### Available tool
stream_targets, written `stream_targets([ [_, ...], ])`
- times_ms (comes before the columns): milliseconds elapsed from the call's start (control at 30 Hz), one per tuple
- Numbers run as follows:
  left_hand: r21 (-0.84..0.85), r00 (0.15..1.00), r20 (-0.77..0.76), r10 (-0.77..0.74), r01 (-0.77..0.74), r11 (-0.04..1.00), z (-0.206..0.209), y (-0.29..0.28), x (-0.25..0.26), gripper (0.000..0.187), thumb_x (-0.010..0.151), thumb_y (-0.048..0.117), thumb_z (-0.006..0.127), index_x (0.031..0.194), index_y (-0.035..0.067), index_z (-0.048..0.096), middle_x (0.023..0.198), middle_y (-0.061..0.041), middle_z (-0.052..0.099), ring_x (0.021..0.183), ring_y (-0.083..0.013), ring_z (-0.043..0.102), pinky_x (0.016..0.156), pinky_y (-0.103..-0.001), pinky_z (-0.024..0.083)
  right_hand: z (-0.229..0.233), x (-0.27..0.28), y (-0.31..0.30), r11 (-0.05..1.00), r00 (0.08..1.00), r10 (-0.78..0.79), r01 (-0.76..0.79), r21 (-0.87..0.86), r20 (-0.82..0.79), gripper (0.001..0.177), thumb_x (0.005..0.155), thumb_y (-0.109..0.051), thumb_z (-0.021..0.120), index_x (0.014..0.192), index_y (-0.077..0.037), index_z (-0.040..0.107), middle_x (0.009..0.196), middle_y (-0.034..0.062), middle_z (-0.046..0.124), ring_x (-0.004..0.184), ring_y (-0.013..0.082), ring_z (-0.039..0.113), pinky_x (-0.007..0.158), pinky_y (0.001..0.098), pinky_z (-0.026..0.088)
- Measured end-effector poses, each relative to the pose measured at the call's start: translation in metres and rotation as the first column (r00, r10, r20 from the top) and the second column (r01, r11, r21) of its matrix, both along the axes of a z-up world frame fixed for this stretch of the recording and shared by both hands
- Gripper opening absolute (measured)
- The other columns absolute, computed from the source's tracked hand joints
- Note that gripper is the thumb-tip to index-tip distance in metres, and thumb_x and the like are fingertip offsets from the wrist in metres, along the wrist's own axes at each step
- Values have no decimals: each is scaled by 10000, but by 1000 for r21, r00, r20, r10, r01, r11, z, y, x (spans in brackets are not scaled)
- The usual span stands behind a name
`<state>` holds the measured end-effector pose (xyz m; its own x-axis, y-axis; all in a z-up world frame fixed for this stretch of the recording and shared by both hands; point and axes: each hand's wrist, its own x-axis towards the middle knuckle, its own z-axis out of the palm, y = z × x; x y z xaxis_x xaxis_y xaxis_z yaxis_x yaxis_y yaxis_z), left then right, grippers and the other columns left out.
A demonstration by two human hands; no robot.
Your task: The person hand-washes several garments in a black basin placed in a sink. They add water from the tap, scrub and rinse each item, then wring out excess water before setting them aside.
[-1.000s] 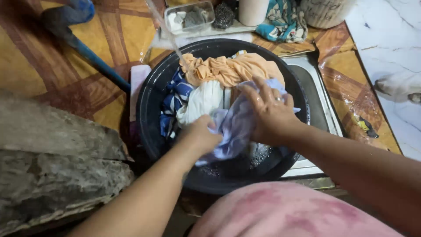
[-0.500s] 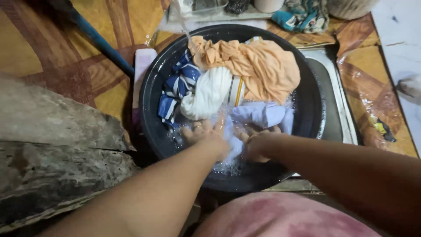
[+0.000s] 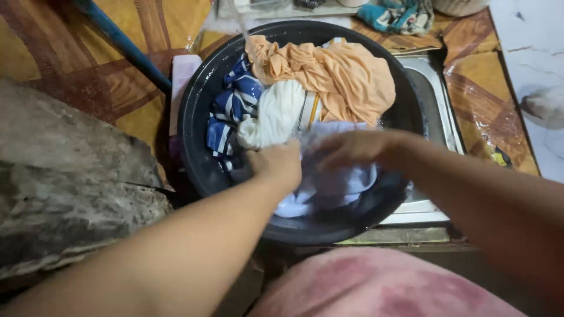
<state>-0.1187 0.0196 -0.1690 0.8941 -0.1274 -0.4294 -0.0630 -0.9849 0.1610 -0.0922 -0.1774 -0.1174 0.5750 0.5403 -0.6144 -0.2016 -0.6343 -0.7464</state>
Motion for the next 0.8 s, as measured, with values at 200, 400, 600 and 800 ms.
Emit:
stream_targets([
  [200,-618,700,-701,139,-693,372,74,0,40,332,869,320,670,1153,161,736,1085,-54,765,965,-230,689,824,-423,502,64,-4,-30,933,859,-81,-113,342,505,1058,768,-183,882,1617,-35,266,1431,140,567,1325,219,501,1033,372,434],
  [400,-863,895,-335,-294,-417,-286,205,9,48,448,898,257,739,1221,-39,644,1108,-190,736,993,-331,730,974,-506,600,47,-18,-46,882,960,-259,190,431,107,741,718,-154,853,1399,-3,603,1301,119,707,1188,232,648,1028,368,499],
  [600,-713,721,-679,-137,-693,-107,207,13,25,551,839,442,647,1202,29,683,1111,-153,755,1044,-327,718,974,-524,560,88,-28,-21,264,792,-482,540,799,-376,444,887,-99,733,1299,19,619,1224,120,721,1119,263,693,1009,416,540],
  [800,-598,608,-794,-4,-781,-180,149,-13,9,503,889,445,616,1167,34,694,1088,-162,747,1025,-322,723,937,-496,552,133,-35,46,841,553,-515,472,263,655,267,732,-162,660,944,-14,725,825,131,722,769,223,720,704,339,557],
])
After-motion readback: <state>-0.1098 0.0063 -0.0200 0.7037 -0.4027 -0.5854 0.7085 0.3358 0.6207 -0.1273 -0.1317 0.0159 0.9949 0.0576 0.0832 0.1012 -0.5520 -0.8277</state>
